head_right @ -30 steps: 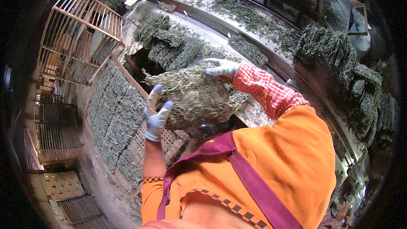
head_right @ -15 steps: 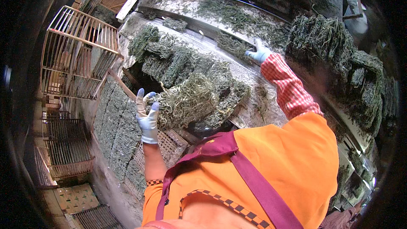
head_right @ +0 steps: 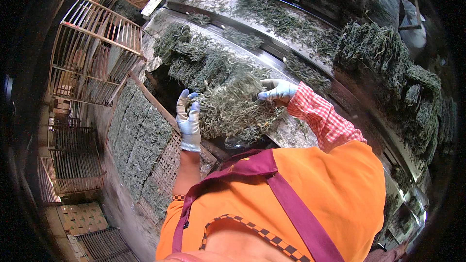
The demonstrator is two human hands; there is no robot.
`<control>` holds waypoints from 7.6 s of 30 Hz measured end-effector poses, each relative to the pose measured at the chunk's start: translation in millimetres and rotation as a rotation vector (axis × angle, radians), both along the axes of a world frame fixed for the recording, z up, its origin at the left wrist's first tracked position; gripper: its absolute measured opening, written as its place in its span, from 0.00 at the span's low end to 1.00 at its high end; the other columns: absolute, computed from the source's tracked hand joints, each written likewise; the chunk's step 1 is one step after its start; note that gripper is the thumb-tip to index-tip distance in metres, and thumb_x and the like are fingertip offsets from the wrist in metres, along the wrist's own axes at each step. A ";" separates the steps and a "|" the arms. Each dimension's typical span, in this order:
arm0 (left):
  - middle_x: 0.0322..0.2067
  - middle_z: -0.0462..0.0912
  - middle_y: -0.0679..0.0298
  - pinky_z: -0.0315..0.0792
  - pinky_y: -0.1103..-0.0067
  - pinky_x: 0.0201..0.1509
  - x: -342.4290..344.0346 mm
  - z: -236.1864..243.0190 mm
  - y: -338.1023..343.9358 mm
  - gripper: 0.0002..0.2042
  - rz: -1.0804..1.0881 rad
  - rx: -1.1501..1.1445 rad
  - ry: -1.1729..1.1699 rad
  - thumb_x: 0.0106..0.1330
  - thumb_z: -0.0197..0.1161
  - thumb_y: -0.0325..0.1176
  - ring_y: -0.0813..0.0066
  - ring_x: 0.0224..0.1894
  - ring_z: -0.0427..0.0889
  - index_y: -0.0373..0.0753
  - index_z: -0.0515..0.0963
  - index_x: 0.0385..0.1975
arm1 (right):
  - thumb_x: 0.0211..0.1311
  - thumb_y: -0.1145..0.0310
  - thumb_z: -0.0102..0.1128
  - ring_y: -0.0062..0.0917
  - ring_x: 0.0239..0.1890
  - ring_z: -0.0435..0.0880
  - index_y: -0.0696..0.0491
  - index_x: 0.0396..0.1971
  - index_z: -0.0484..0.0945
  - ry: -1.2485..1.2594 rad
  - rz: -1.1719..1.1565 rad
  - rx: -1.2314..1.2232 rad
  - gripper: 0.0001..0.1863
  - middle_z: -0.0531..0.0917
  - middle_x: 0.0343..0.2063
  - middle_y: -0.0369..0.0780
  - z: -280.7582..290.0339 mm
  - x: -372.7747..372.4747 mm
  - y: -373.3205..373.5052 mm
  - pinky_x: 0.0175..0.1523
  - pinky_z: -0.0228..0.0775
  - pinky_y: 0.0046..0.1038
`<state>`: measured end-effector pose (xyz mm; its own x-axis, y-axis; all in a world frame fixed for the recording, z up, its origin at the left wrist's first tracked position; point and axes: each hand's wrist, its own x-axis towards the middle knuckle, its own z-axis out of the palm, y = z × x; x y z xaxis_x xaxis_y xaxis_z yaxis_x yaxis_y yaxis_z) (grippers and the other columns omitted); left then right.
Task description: The person repeatedly picks up clumps of dried seaweed from a conveyor belt and places them into a woven basket. They continue this process, filling the basket with the seaweed.
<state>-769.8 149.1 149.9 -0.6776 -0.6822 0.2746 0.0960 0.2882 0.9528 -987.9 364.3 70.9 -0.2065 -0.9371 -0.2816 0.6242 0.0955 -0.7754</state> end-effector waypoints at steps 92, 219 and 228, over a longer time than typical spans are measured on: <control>0.68 0.50 0.58 0.61 0.71 0.65 585.5 -157.4 -102.6 0.30 1.648 0.215 -0.028 0.63 0.48 0.22 0.64 0.64 0.62 0.56 0.54 0.65 | 0.64 0.74 0.50 0.22 0.42 0.80 0.55 0.47 0.75 0.591 0.894 -0.091 0.12 0.81 0.42 0.40 -34.1 609.9 -323.6 0.47 0.75 0.22; 0.56 0.71 0.59 0.50 0.58 0.68 -13.6 -102.7 23.9 0.30 -0.501 -1.178 -0.281 0.49 0.63 0.34 0.54 0.62 0.64 0.41 0.68 0.56 | 0.53 0.74 0.63 0.17 0.46 0.77 0.53 0.44 0.78 1.309 -0.597 0.059 0.16 0.82 0.41 0.36 20.8 26.1 136.6 0.53 0.70 0.25; 0.49 0.76 0.62 0.58 0.64 0.64 4.5 -66.1 37.6 0.24 -0.765 -0.829 -0.284 0.48 0.62 0.28 0.58 0.57 0.70 0.43 0.74 0.50 | 0.51 0.60 0.65 0.40 0.54 0.74 0.50 0.55 0.69 1.129 -0.192 1.037 0.30 0.75 0.52 0.46 -19.0 -39.9 85.8 0.59 0.65 0.34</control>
